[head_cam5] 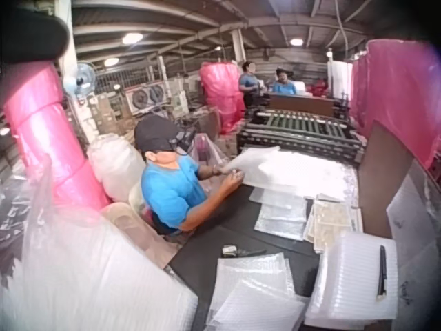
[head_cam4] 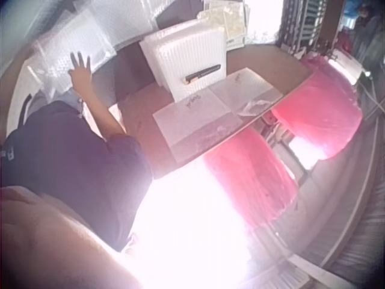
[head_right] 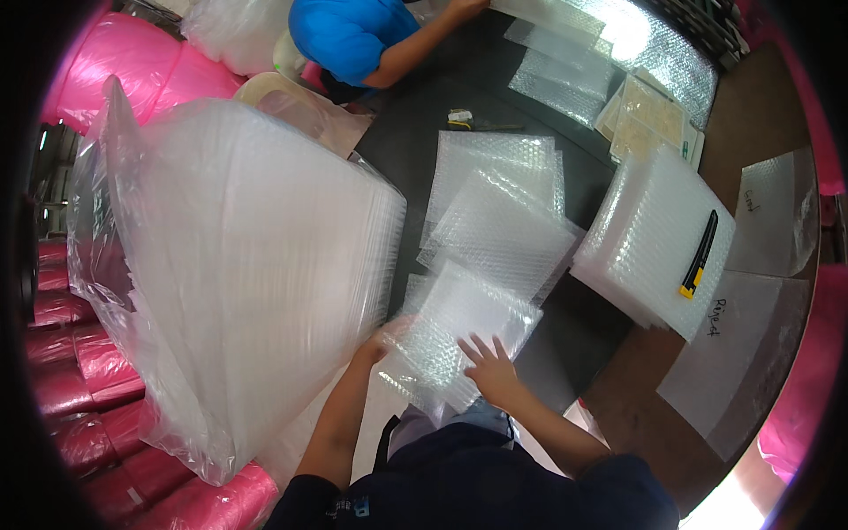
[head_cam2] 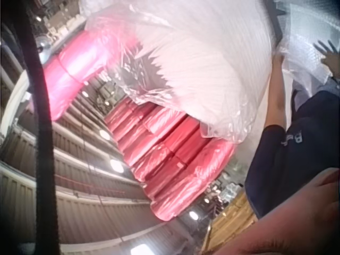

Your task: The person stacks sheets of bubble wrap on a table and places them into a large plastic bag. They then fold the bag closed and measure the resulting bundle with a tape measure.

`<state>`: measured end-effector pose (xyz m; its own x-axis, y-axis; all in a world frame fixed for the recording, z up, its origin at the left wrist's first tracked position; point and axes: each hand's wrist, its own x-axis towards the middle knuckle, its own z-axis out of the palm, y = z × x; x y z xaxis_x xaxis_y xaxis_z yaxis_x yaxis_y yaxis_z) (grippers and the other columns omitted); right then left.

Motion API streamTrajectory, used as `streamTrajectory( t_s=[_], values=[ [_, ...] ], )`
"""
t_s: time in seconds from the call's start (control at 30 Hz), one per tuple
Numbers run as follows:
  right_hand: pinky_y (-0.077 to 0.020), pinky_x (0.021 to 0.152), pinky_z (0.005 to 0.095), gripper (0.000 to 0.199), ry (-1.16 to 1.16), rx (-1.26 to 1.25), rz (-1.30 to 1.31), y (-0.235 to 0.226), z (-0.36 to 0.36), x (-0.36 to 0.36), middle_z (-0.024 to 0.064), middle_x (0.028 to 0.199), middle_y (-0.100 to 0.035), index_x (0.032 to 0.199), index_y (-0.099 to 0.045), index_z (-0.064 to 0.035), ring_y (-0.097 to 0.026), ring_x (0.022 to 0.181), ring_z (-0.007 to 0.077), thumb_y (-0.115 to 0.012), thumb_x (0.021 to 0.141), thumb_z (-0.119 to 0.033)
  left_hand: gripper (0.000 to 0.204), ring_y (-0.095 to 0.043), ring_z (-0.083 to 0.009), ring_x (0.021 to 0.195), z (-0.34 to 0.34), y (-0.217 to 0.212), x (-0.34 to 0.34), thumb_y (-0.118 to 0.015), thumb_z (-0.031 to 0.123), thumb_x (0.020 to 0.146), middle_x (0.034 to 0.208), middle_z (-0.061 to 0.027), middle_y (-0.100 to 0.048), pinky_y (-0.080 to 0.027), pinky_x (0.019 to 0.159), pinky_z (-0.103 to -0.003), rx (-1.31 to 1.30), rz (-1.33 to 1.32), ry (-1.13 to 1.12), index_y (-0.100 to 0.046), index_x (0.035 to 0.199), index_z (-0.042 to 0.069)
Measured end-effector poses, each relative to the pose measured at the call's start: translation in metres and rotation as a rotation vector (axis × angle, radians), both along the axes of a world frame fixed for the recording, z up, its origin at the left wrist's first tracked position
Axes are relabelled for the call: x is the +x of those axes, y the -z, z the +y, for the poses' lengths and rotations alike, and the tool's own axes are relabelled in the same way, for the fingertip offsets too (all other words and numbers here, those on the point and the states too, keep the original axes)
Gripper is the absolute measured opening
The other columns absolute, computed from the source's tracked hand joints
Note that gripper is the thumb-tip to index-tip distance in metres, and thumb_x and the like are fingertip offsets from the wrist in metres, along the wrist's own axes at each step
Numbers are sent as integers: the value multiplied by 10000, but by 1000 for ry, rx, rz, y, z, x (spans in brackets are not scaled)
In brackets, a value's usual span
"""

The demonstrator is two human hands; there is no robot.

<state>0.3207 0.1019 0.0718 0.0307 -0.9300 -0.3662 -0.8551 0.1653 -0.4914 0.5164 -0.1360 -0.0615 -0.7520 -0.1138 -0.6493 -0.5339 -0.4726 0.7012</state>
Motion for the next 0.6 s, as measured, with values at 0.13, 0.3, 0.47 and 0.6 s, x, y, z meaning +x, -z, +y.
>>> streamTrajectory(
  t_s=[0.13, 0.3, 0.47, 0.6],
  values=[
    [-291, 1037, 460, 416, -1, 409, -421, 50, -21, -30, 92, 1413, -353, 1189, -538, -157, -351, 1280, 315, -611, 790, -246, 456, -518, -191, 1084, 8, -29, -22, -678, 198, 799, 1135, -110, -565, -404, 924, -335, 39, -115, -57, -490, 1182, 38],
    [-242, 1038, 536, 825, 735, -201, 352, 11, -123, -138, 192, 1387, -328, 1405, -257, -104, -262, 1307, 370, -706, 735, -279, 462, -541, -262, 1055, 32, -44, -22, -739, 176, 716, 1085, -128, -578, -421, 873, -359, -696, -70, 68, -510, 1089, 32],
    [-327, 885, 515, 663, 799, 49, 233, 53, -145, -175, 112, 1116, -547, 1258, -474, -142, -502, 1079, 288, -734, 694, -373, 510, -507, -293, 1104, 41, -55, -36, -695, 124, 735, 1173, -146, -541, -390, 939, -360, -910, 96, -11, -495, 1202, 82],
    [-316, 751, 428, 396, 555, -724, 69, -97, -149, -152, 30, 703, -523, 762, -615, -103, -507, 735, 209, -724, 660, -470, 503, -470, -270, 1153, 34, -52, -26, -666, 121, 761, 1198, -141, -534, -361, 979, -350, -796, 54, 188, -496, 1232, 82]
  ],
)
